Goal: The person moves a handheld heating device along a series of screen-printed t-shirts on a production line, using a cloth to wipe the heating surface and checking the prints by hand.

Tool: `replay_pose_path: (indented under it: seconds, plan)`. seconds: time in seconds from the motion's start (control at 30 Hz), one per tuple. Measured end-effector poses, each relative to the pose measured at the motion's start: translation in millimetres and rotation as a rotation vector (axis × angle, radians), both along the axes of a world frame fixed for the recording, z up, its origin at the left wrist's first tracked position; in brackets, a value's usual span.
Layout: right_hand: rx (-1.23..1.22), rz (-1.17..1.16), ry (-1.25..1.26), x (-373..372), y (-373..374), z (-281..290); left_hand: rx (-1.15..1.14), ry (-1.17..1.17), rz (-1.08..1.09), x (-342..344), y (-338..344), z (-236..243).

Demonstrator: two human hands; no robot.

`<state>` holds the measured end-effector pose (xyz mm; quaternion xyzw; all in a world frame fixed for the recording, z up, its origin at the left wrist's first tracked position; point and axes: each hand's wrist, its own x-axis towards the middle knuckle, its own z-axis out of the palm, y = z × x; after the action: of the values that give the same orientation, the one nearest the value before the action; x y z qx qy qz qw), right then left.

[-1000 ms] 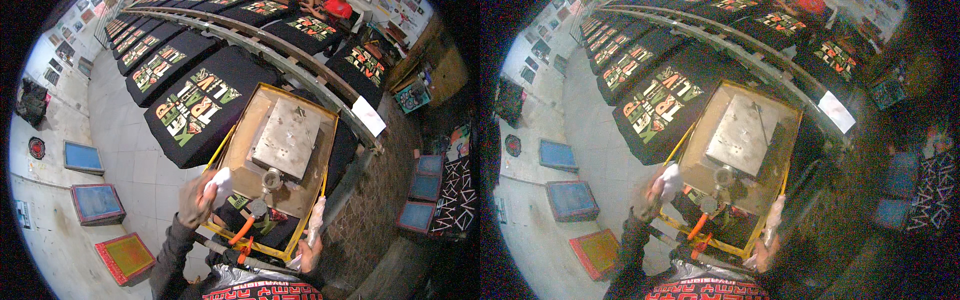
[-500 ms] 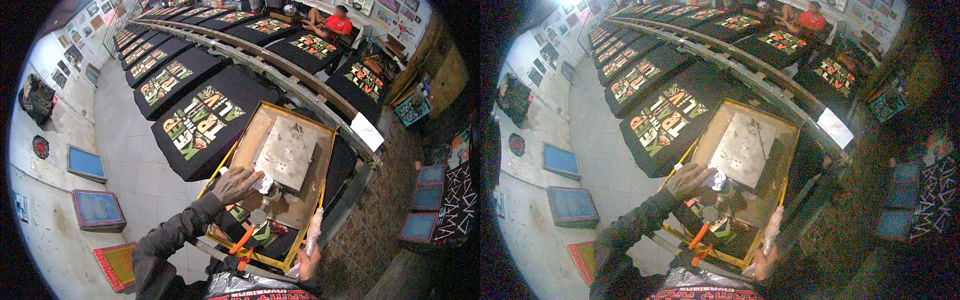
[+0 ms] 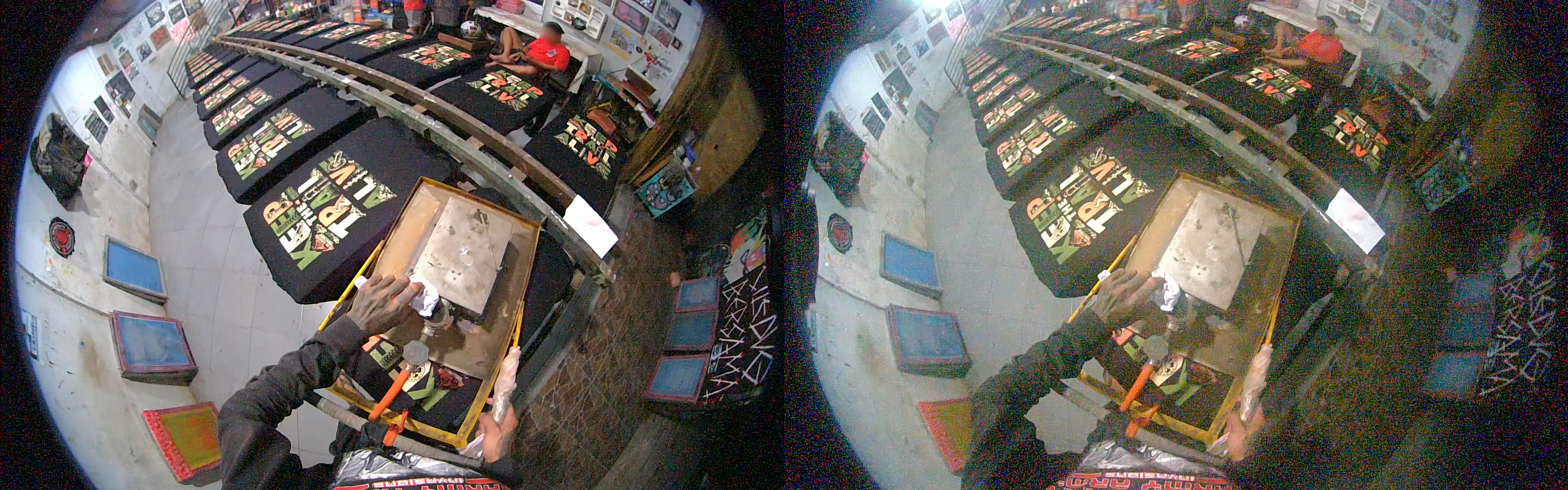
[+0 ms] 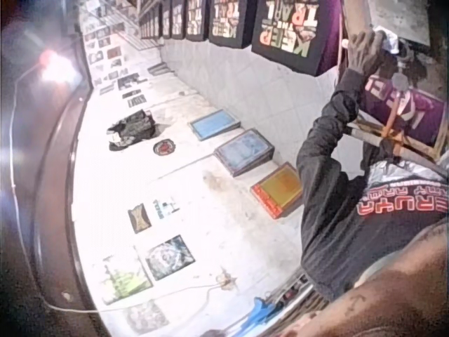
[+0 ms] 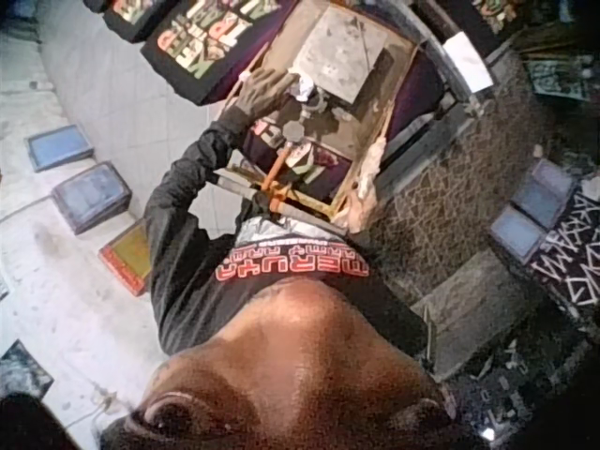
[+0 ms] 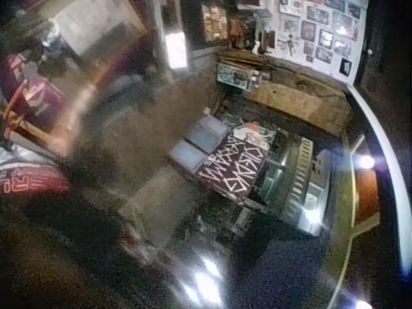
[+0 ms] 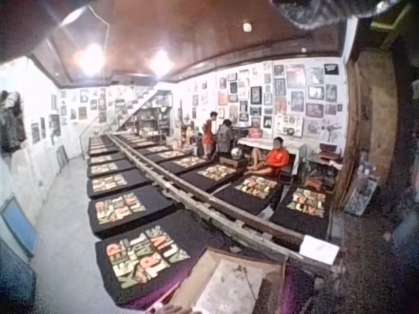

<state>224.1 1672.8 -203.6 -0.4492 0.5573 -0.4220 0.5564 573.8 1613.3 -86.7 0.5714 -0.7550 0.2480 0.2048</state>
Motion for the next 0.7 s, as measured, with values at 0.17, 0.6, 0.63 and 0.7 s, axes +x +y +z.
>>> replay_pose_path:
  seconds: [0.17, 0.6, 0.63, 0.7]
  plan:
    - [-0.035, 0.056, -0.015, -3.4, 1.9, -9.3, -0.032, 0.072, -0.004, 0.9, -0.7, -3.3]
    - [-0.072, 0.001, -0.051, -0.3, 10.2, 11.8, -0.059, 0.088, -0.052, -1.5, 2.1, 15.0]
    - [-0.081, 0.047, -0.051, 1.1, 10.9, 20.0, -0.078, 0.093, -0.058, -0.1, 3.7, 16.0]
    - [-0.09, 0.057, -0.042, 4.7, 12.5, 28.7, 0.0, 0.088, -0.037, 5.0, 6.0, 27.1]
